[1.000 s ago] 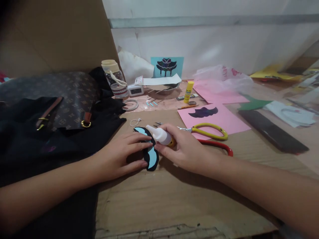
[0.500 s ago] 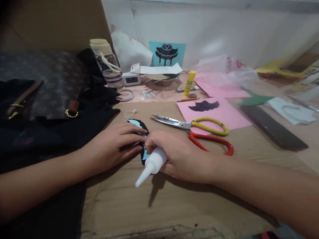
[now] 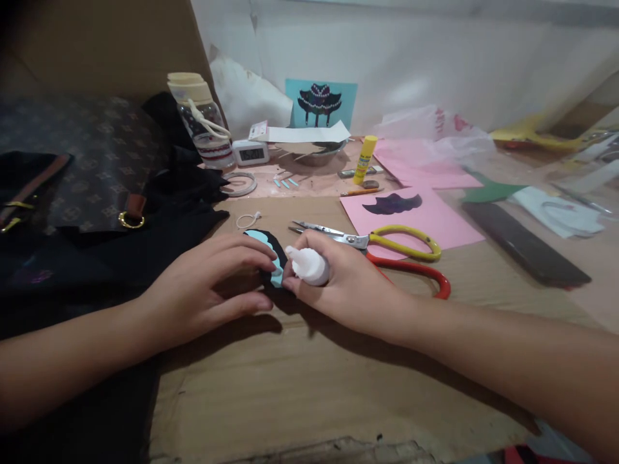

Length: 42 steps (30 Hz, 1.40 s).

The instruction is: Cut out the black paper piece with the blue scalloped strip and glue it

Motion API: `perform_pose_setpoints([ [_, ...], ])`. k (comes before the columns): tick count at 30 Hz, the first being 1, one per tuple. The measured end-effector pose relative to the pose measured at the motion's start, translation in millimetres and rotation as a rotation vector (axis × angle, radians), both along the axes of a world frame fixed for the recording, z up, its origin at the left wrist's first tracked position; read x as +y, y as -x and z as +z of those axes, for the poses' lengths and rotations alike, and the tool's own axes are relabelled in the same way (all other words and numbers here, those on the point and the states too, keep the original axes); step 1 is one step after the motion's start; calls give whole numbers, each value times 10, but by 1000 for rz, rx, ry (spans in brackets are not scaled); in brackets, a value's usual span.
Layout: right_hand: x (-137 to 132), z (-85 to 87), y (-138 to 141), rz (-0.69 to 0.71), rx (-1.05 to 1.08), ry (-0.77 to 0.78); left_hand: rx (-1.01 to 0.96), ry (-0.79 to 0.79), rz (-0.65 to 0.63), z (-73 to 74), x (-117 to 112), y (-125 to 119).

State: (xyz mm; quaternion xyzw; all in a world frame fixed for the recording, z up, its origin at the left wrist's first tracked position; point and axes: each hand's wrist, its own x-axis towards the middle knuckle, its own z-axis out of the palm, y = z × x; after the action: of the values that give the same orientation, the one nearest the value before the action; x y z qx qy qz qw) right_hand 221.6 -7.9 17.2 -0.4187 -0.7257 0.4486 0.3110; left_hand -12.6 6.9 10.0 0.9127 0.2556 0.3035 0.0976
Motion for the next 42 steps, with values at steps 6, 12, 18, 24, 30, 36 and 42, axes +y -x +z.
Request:
perform_pose_setpoints([
  [6, -18, 64, 36, -21, 49, 111, 77, -291, -114, 1, -60, 43],
  [12, -1, 55, 33, -38, 52, 183, 117, -307, -161, 4, -48, 43],
  [18, 2, 57, 34, -47, 17, 104, 129, -298, -151, 31, -75, 20],
  [24, -13, 61, 28, -32, -25, 25, 235, -252, -194, 47, -94, 31],
  [30, -38, 46, 4, -37, -79, 38, 196, -199, -199, 31, -73, 17],
  [36, -60, 53, 25, 11, 40, 55, 110, -285, -119, 33, -107, 29],
  [42, -44, 40, 45, 24, 47, 68, 167, -339, -206, 128, -170, 9],
])
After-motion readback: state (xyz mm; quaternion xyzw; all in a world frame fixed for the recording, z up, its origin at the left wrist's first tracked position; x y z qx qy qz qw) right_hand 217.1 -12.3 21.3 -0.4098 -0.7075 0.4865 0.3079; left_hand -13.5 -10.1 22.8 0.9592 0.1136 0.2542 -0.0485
